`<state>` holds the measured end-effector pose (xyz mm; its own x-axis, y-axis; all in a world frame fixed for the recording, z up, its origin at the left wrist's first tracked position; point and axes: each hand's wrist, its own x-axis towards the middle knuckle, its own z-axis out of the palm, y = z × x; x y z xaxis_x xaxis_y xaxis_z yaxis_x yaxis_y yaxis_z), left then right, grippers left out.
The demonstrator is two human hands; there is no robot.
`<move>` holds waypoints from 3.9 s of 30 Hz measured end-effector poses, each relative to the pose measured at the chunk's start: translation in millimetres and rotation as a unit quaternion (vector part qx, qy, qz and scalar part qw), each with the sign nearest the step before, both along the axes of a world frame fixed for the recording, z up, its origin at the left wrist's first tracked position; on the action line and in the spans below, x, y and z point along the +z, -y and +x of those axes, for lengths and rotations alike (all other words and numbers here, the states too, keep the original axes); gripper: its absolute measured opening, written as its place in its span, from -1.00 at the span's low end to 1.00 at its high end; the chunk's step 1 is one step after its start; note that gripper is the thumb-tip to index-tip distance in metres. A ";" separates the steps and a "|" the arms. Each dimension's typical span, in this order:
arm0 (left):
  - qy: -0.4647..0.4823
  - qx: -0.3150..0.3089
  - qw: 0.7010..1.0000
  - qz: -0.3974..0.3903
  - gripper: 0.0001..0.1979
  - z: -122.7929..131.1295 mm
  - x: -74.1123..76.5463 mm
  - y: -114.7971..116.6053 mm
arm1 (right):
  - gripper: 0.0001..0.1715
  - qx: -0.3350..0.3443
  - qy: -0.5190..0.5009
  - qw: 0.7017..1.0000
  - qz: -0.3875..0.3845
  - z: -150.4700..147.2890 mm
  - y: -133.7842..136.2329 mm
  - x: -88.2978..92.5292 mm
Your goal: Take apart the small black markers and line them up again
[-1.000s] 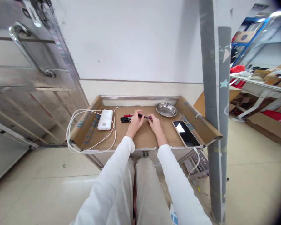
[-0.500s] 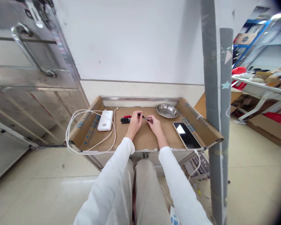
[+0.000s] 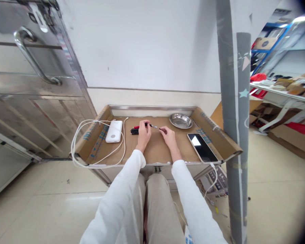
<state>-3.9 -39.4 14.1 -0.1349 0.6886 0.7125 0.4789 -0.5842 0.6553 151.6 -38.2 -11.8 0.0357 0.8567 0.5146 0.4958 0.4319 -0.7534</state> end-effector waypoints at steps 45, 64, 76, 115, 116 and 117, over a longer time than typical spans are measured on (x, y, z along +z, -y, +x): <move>-0.250 -0.151 0.951 -0.100 -0.86 10.6 -22.2 0.2 | -0.69 -0.087 0.089 0.992 0.018 5.8 -11.8 -14.6; -0.370 0.090 0.921 -0.075 -0.78 19.1 -19.6 -29.8 | -0.75 -0.126 0.160 0.979 0.027 3.7 -23.7 -10.3; -0.327 0.220 0.912 -0.116 -0.70 11.8 -2.7 13.8 | -0.73 -0.075 0.151 0.985 0.017 -1.3 -15.9 -1.0; -0.059 -0.061 0.996 -0.003 -0.84 1.7 -7.3 7.6 | -0.65 0.010 0.098 0.995 0.014 -0.7 0.2 -5.9; -0.059 -0.057 0.997 0.002 -0.84 1.8 -6.4 8.6 | -0.65 0.008 0.095 0.995 0.011 -0.6 -0.4 -6.2; -0.058 -0.052 0.997 0.007 -0.84 1.7 -5.7 9.4 | -0.64 0.007 0.091 0.996 0.009 -0.4 -0.9 -6.6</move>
<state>-2.2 -48.9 8.3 0.0217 0.6844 0.7287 0.4875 -0.6437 0.5900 151.2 -37.3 -18.4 -0.0714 0.8468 0.5270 0.6176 0.4525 -0.6433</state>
